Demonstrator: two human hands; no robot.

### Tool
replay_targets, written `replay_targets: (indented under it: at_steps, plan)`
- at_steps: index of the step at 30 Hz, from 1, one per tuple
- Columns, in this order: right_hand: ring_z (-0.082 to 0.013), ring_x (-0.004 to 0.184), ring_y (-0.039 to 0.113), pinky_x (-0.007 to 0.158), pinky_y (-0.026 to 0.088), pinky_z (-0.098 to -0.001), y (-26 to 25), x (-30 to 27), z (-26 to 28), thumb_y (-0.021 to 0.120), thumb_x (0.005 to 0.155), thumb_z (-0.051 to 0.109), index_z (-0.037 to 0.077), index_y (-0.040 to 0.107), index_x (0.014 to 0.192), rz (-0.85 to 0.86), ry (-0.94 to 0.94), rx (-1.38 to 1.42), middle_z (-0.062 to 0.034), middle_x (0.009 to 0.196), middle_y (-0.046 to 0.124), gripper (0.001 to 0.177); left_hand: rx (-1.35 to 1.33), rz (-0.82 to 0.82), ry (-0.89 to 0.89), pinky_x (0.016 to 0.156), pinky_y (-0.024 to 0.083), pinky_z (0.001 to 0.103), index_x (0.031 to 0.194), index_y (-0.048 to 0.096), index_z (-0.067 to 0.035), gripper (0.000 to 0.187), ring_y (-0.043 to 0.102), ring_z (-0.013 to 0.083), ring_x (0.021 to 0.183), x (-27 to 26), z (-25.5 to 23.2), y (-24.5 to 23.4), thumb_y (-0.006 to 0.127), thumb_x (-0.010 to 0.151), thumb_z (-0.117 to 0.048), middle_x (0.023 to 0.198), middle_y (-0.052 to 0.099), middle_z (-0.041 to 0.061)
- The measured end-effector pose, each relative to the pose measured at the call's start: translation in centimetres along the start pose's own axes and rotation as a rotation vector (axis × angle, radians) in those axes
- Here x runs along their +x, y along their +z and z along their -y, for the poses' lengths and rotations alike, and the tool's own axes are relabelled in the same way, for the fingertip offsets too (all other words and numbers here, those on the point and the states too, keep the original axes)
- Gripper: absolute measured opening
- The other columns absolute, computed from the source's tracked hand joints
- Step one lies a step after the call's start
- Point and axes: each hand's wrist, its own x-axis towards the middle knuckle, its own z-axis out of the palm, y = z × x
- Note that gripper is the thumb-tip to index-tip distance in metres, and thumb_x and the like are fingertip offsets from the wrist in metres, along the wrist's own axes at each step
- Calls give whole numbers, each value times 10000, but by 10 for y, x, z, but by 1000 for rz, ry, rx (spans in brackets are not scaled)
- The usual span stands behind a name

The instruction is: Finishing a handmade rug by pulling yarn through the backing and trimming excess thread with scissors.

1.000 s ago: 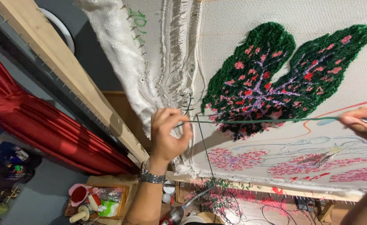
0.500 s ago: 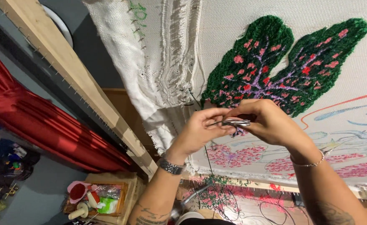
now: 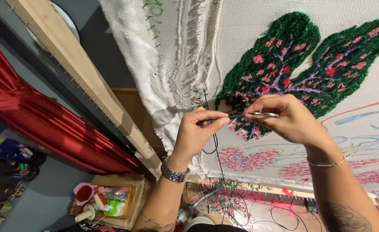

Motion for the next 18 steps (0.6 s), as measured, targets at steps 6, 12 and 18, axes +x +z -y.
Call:
replay_targets:
  at_steps: [6,12,18]
  plan:
    - [-33,651,566,549,474,-236,10,1,1,730,902,139,30,795,1033,-74,185,236,31,800,737,183,-144,61,-62,651,436,206,1011,772,-39,141,513,25,727,-1,8,2,787,915,-141,817,611,-65]
    - [-51,570,509,482,398,-261,17,5,4,728,926,208,48,801,992,-86,251,126,-3,654,637,188,-506,217,-201,736,521,226,1097,604,6,163,638,51,847,-5,36,12,683,1000,-98,984,677,-32]
    - [-21,563,509,477,429,-236,27,6,-3,651,966,216,49,778,922,-72,180,26,32,639,659,214,-344,111,-75,744,506,186,1179,687,-10,220,617,13,856,-5,7,16,714,963,-45,973,709,-15]
